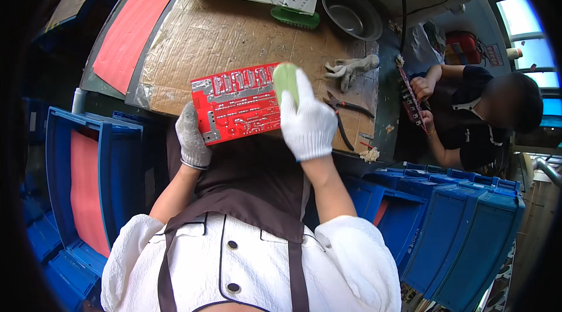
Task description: Cleaning and inspecting red printed circuit boards at an assembly station using a brush and wire cutters.
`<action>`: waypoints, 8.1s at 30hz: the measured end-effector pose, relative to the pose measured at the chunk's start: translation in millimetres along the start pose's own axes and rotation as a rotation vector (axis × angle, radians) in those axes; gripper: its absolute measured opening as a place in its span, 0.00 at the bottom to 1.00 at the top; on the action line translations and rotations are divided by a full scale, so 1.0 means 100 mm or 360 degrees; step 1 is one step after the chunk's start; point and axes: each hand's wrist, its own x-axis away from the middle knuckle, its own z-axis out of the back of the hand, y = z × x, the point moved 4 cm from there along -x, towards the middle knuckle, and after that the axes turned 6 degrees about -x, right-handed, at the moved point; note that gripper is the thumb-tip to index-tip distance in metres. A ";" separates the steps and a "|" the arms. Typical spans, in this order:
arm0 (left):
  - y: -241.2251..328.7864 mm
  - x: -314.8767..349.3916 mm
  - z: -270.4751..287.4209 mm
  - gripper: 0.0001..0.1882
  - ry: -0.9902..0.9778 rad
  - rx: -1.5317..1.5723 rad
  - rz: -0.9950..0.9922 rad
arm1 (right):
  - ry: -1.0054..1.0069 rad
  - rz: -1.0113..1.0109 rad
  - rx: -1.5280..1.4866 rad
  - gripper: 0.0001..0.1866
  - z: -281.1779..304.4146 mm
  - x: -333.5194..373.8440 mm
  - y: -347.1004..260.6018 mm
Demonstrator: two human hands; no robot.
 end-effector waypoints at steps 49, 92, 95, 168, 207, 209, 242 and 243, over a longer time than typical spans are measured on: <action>-0.01 -0.06 -0.09 0.20 -0.0069 0.0018 -0.0034 | 0.0080 -0.0018 0.0485 0.23 0.62 -2.35 1.10; -0.02 -0.03 -0.05 0.22 -0.0099 0.0053 -0.0072 | 0.0059 -0.0044 0.0044 0.21 0.00 0.08 -0.19; -0.02 -0.06 -0.03 0.23 -0.0095 0.0046 -0.0129 | 0.0155 -0.0216 -0.0160 0.21 0.16 0.14 0.26; 3.31 1.57 3.24 0.09 0.1420 -0.0912 -0.0540 | -0.0188 0.0280 -0.1121 0.26 -0.43 -0.53 -0.08; 2.45 -0.90 2.85 0.23 0.0412 -0.2817 -0.0338 | 0.0942 0.0412 0.0598 0.09 -0.22 -0.36 0.46; 2.72 -0.97 3.03 0.30 0.0258 -0.2766 -0.0123 | 0.0852 0.0287 0.0541 0.09 -0.53 -0.41 0.47; 0.92 0.19 -1.31 0.07 -0.1235 -0.2049 -0.1078 | 0.0018 -0.3011 0.0072 0.66 1.51 6.70 3.87; 0.92 0.18 -1.29 0.08 -0.1200 -0.2027 -0.1020 | -0.0012 -0.3026 0.0158 0.65 1.49 6.69 3.87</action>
